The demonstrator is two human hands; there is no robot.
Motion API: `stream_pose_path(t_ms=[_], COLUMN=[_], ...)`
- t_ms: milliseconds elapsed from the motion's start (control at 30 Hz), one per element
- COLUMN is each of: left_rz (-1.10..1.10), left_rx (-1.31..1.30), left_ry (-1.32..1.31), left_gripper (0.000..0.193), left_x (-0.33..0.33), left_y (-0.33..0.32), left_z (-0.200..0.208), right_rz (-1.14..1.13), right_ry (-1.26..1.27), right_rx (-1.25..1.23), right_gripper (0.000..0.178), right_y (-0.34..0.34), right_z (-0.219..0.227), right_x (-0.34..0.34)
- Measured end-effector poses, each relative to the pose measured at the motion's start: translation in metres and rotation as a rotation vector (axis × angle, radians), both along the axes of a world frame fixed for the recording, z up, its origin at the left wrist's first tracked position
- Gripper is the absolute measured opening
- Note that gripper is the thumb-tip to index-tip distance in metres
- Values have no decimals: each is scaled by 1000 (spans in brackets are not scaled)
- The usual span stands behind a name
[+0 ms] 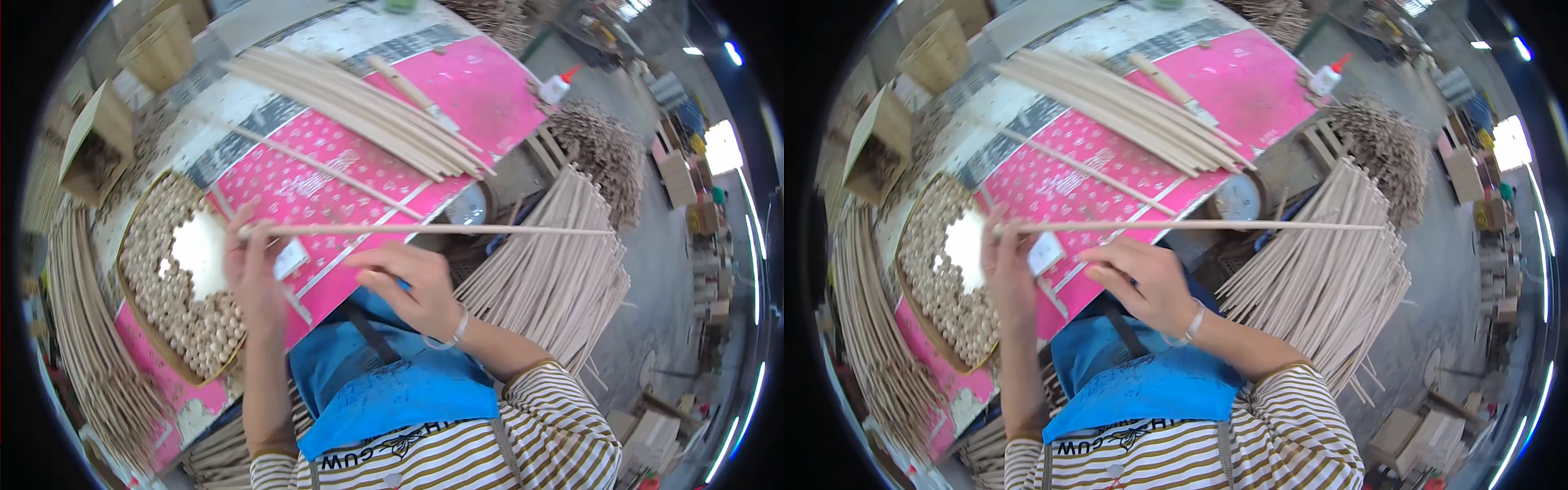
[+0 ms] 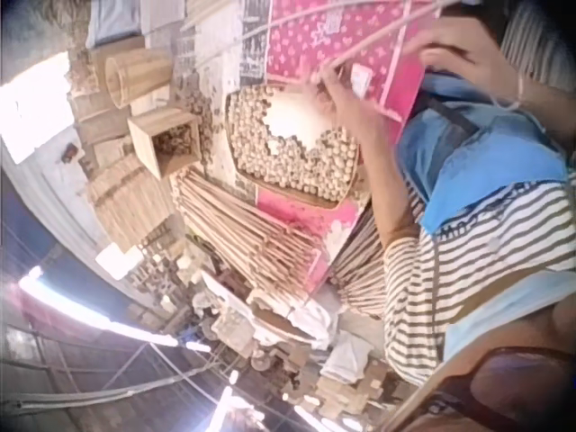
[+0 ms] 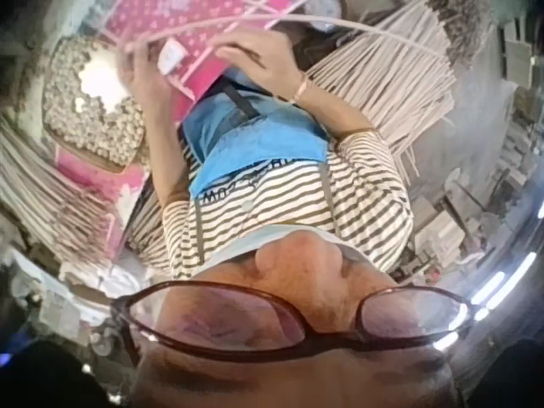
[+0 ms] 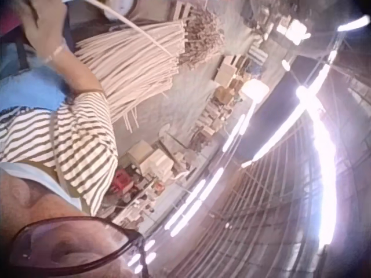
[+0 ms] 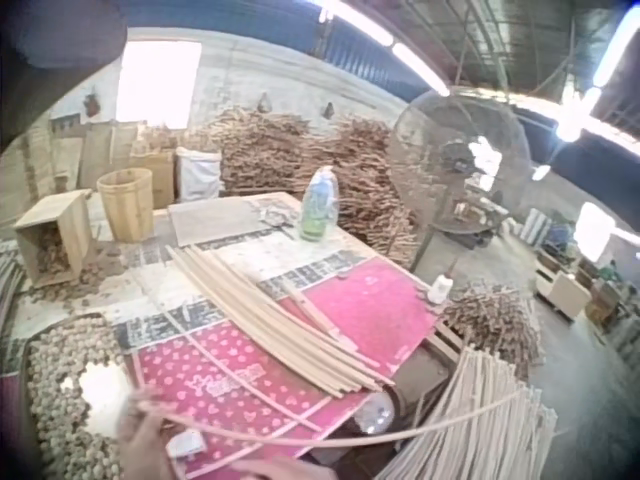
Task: Assembling wooden beads onto thin wooden sticks using glue.
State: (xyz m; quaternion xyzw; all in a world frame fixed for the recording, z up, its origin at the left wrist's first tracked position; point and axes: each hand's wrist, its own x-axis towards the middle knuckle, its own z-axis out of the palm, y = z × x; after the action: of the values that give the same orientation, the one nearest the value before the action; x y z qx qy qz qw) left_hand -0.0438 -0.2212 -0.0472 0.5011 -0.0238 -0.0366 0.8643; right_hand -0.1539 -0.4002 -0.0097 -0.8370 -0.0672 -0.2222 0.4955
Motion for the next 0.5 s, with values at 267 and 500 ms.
stream_pose_path(t_ms=[267, 500], left_rz=[-80, 80], left_rx=[218, 176], left_ry=[-98, -1], left_gripper=[43, 38], left_x=[41, 56], left_y=[100, 35], left_z=[-16, 21], right_rz=[-83, -291], right_ry=[139, 49], right_rx=[-401, -451], right_gripper=[26, 19], right_y=[-101, -74], right_z=[-55, -51], right_x=[-81, -104])
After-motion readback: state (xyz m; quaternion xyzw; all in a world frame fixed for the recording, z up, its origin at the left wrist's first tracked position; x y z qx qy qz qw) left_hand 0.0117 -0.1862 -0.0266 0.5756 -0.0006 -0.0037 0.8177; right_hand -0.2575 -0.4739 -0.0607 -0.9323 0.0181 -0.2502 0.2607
